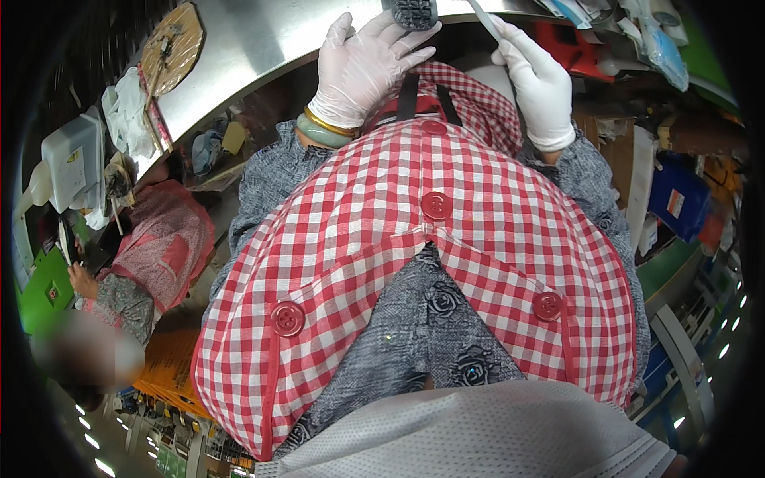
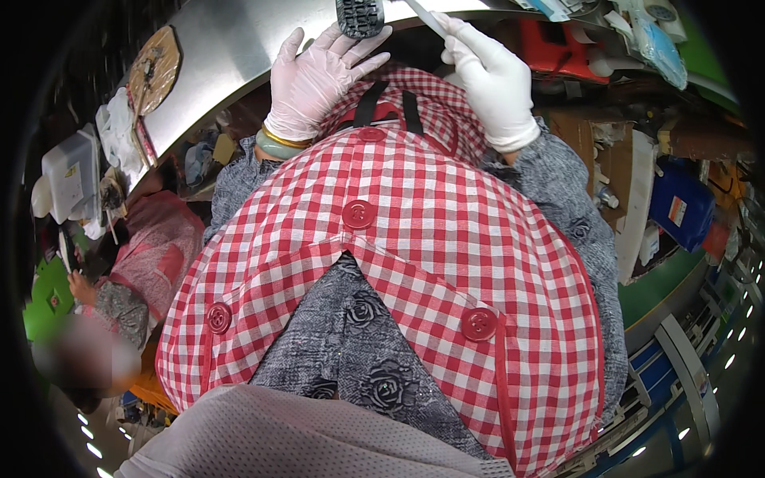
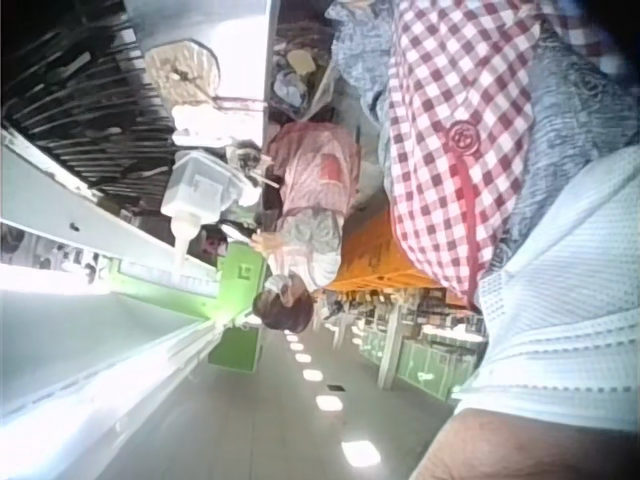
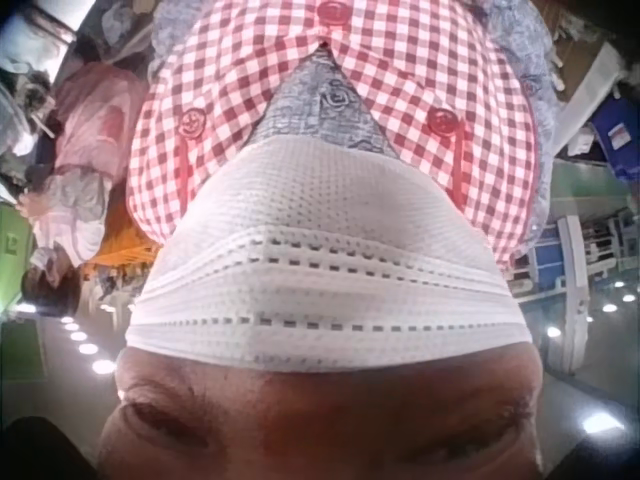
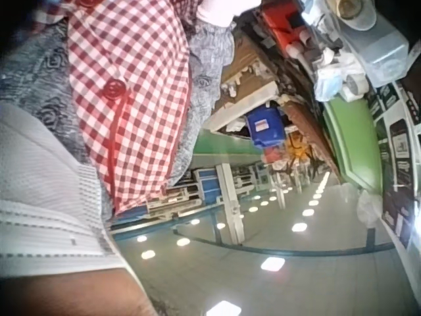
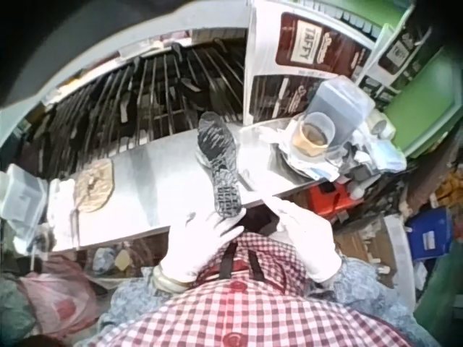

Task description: The recorder is applying a liquid substance, likely glue or primer, to the underside of shoe soles using a small brush.

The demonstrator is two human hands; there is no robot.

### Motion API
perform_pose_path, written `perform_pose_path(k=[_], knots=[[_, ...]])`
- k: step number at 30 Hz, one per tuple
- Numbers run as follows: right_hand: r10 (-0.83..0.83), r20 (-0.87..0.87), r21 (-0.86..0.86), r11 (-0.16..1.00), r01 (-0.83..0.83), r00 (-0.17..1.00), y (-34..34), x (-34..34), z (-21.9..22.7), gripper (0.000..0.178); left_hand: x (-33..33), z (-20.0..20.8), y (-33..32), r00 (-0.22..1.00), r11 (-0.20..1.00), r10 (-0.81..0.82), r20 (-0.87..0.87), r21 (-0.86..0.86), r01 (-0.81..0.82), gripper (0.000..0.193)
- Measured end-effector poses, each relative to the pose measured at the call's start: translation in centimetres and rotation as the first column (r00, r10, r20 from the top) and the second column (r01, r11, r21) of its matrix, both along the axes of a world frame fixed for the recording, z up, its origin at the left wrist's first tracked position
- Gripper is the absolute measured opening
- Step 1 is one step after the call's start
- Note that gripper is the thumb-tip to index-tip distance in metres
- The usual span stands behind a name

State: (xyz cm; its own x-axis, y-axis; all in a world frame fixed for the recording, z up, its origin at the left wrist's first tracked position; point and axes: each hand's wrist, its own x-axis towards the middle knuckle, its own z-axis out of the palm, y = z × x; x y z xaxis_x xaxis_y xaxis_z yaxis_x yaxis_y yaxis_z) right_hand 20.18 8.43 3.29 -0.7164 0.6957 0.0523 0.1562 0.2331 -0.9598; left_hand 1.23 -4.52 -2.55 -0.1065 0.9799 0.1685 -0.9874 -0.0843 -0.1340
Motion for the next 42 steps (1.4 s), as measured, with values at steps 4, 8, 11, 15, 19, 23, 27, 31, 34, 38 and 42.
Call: perform_pose_path(k=[4,8,11,15,19,23,27,31,34,38,42], knots=[[-0.037,0.178,-0.113,0.992,0.058,0.983,-0.8,-2.0,0.3,0.032,0.4,0.9,0.9,0.949,0.91,0.075,-0.307,-0.369,-0.191,0.073],[-0.081,0.182,-0.12,0.987,0.104,0.98,-0.3,-1.7,0.0,0.033,0.4,0.2,0.5,0.963,0.895,0.11,-0.245,-0.396,-0.203,0.071],[-0.036,0.052,-0.109,0.993,0.041,0.998,-1.9,-1.8,1.3,0.029,0.4,0.2,0.3,0.969,0.887,0.122,-0.213,-0.414,-0.203,0.068],[-0.1,0.187,-0.027,0.994,0.106,0.977,-1.3,-0.6,-0.5,0.028,0.3,-0.3,-0.3,0.96,0.872,0.137,-0.246,-0.43,-0.234,0.068],[-0.085,0.132,0.077,0.994,0.075,0.988,-1.1,-0.9,-0.1,0.03,-0.3,-0.4,-1.2,0.955,0.871,0.146,-0.258,-0.424,-0.248,0.068],[0.132,0.271,0.672,0.683,-0.285,0.954,0.1,-2.2,-0.3,0.04,-1.8,-0.2,-2.2,0.934,0.836,0.132,-0.332,-0.47,-0.285,0.07],[0.235,0.256,0.783,0.518,-0.344,0.938,-2.0,-3.2,0.3,0.047,-4.4,-2.3,-4.5,0.996,0.994,0.092,0.007,0.064,-0.092,0.068],[0.227,-0.034,0.838,0.538,-0.096,0.973,0.3,-6.5,2.0,0.031,-4.6,2.4,-4.9,0.915,0.803,0.179,-0.361,-0.484,-0.347,0.068],[0.132,0.091,0.802,0.578,-0.152,0.987,1.8,-9.0,4.0,0.034,-5.9,3.0,-5.6,0.911,0.83,0.197,-0.361,-0.434,-0.352,0.066],[0.241,0.142,0.901,0.37,-0.226,0.96,5.0,-8.3,1.6,0.035,-6.9,2.3,-5.0,0.944,0.888,0.199,-0.265,-0.359,-0.288,0.065],[0.224,0.146,0.857,0.457,-0.236,0.964,3.2,-6.0,2.1,0.039,-6.8,2.7,-5.3,0.972,0.92,0.157,-0.175,-0.332,-0.208,0.063]])
